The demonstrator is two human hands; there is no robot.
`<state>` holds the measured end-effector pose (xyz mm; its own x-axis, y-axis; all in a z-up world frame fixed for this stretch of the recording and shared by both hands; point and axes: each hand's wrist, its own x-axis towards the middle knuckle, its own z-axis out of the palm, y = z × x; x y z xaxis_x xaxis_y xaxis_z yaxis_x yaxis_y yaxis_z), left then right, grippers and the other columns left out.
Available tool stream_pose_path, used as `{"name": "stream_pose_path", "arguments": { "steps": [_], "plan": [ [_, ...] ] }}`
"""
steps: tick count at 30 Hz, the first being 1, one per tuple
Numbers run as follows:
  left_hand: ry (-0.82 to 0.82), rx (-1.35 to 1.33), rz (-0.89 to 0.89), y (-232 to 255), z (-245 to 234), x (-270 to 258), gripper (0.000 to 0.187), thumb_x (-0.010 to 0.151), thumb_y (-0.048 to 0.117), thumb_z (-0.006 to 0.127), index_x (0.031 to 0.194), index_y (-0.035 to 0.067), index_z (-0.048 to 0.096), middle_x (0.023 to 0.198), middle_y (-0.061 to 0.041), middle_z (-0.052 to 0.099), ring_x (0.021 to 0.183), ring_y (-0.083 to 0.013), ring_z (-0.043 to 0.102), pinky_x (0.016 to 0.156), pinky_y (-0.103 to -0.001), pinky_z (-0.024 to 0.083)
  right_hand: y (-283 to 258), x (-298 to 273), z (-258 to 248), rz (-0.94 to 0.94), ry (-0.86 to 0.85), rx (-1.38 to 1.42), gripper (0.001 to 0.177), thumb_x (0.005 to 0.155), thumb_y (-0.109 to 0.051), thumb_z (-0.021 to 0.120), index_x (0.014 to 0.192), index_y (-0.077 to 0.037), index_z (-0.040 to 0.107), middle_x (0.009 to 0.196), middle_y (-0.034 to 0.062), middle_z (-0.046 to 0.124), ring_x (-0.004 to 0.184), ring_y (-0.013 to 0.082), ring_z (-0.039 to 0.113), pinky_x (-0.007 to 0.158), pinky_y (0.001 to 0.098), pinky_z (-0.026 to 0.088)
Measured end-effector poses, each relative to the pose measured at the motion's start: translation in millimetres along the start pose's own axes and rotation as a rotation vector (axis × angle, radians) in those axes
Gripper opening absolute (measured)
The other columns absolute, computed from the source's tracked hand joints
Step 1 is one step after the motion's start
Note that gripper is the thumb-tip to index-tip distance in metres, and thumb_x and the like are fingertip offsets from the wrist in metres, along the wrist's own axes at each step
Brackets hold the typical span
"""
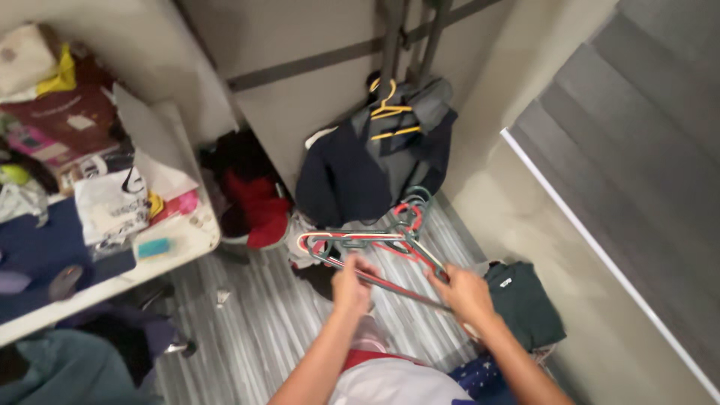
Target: The person opens the wardrobe doors and hangs clothing items on hangers inside the closet, then handles a belt and arranges handbags hanging on the wardrobe. They then pick up shoes from the floor and place them into a clear shoe organizer.
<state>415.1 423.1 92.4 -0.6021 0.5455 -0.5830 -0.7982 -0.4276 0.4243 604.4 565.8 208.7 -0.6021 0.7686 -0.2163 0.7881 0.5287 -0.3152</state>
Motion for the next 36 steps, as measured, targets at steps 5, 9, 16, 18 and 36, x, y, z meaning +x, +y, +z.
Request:
{"name": "stream_pose_path", "arguments": {
  "steps": [5, 9, 16, 18, 36],
  "plan": [
    [-0.053, 0.194, 0.082, 46, 44, 75, 0.024, 0.098, 0.027, 0.065, 0.109, 0.006, 0.062, 0.096, -0.010, 0.071, 0.086, -0.0247, 0.072, 0.071, -0.043, 0.055, 5, 108, -59, -0.089, 0.017, -0.085, 0.060, 0.084, -0.070, 0.061, 0.089, -0.011, 0.071, 0.078, 0.0190, 0.072, 0.079, 0.0404, 0.070, 0.071, 0.0523, 0.054],
    [-0.099, 0.163, 0.095, 66, 112, 133, 0.031, 0.095, 0.027, 0.065, 0.117, 0.007, 0.057, 0.106, -0.014, 0.071, 0.095, -0.0284, 0.073, 0.083, -0.052, 0.060, -17, 194, -115, -0.158, 0.073, -0.142, 0.059, 0.083, -0.070, 0.061, 0.090, -0.013, 0.073, 0.080, 0.0168, 0.073, 0.081, 0.0392, 0.071, 0.072, 0.0518, 0.054],
    [-0.117, 0.091, 0.092, 82, 201, 203, 0.030, 0.098, 0.030, 0.065, 0.117, 0.008, 0.058, 0.097, -0.013, 0.072, 0.091, -0.0296, 0.073, 0.084, -0.053, 0.057, -51, 281, -191, -0.203, 0.137, -0.205, 0.060, 0.084, -0.071, 0.062, 0.093, -0.013, 0.072, 0.076, 0.0163, 0.073, 0.081, 0.0392, 0.071, 0.072, 0.0520, 0.055],
    [-0.118, 0.089, 0.106, 83, 211, 216, 0.027, 0.098, 0.030, 0.064, 0.114, 0.008, 0.058, 0.093, -0.012, 0.073, 0.088, -0.0292, 0.073, 0.082, -0.053, 0.057, -54, 295, -199, -0.214, 0.136, -0.205, 0.059, 0.085, -0.070, 0.062, 0.093, -0.013, 0.072, 0.075, 0.0164, 0.073, 0.079, 0.0397, 0.071, 0.072, 0.0522, 0.055],
    [-0.071, -0.091, -0.103, 7, 215, 278, 0.025, 0.101, 0.030, 0.055, 0.106, 0.007, 0.064, 0.098, -0.015, 0.075, 0.095, -0.0305, 0.073, 0.084, -0.047, 0.059, -89, 332, -289, -0.480, -0.052, -0.584, 0.062, 0.080, -0.070, 0.064, 0.100, -0.012, 0.068, 0.079, 0.0152, 0.075, 0.081, 0.0363, 0.073, 0.070, 0.0483, 0.057]
  ]
}}
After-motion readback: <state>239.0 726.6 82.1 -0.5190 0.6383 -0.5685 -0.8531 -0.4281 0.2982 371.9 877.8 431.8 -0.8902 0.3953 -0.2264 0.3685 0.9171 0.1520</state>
